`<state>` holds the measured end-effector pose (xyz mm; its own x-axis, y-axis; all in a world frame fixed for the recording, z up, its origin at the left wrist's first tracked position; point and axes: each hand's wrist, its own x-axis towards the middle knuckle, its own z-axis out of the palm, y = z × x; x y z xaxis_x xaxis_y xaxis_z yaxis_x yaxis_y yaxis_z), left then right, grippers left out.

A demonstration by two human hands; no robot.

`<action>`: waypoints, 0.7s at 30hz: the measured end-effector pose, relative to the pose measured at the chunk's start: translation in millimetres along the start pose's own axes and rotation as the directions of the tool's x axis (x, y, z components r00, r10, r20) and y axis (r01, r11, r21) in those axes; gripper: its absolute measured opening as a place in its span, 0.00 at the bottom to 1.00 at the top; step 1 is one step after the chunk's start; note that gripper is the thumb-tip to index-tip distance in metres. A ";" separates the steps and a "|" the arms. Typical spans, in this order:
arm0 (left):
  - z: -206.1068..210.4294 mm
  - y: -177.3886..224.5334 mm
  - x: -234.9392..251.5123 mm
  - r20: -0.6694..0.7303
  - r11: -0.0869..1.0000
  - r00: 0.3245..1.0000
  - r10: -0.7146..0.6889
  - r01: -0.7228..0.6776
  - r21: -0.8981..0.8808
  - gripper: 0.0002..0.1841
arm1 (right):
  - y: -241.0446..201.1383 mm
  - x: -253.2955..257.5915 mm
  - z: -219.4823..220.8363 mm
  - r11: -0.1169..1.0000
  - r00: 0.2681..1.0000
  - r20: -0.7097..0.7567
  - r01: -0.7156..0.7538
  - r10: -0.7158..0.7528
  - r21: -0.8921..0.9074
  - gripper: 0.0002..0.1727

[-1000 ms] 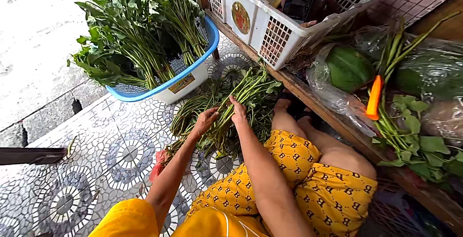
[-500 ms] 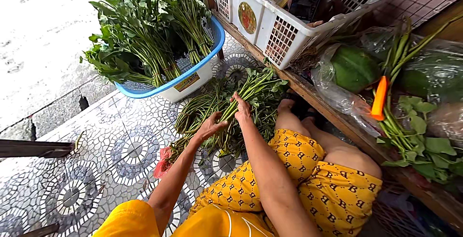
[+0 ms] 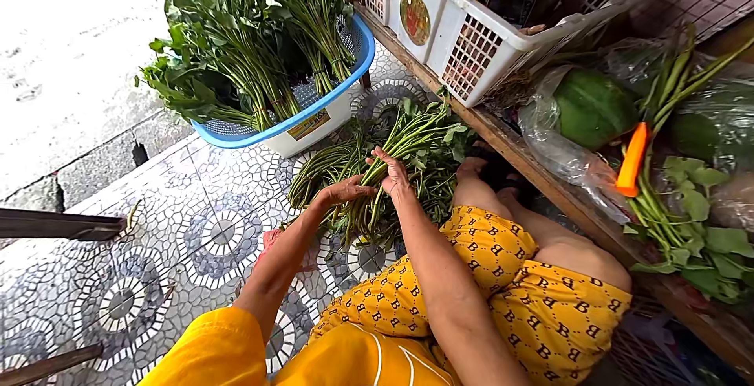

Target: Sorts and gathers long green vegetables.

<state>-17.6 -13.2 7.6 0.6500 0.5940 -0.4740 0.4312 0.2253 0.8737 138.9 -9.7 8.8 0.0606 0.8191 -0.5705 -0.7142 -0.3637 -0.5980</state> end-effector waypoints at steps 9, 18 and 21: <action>8.2 -20.4 -16.7 0.038 0.957 0.999 0.037 -0.024 -0.291 0.40 | 22.5 -24.7 21.3 0.918 0.995 -0.026 0.075 -0.093 -0.390 0.23; 11.0 -21.8 -9.9 0.031 0.977 0.999 -0.023 0.029 -0.213 0.36 | 18.5 -13.4 13.6 0.992 0.943 -0.331 -0.051 0.011 -0.112 0.13; 1.6 -54.0 22.9 -0.300 0.967 0.943 -0.140 0.065 -0.248 0.28 | 8.6 -12.7 -1.7 0.997 0.850 -0.527 -0.031 -0.011 -0.072 0.17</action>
<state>-25.0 -13.1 -50.6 0.3648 0.7609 -0.5367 0.3040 0.4475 0.8410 133.2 -24.0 10.0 0.4271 0.4661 -0.7748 -0.6641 -0.4199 -0.6186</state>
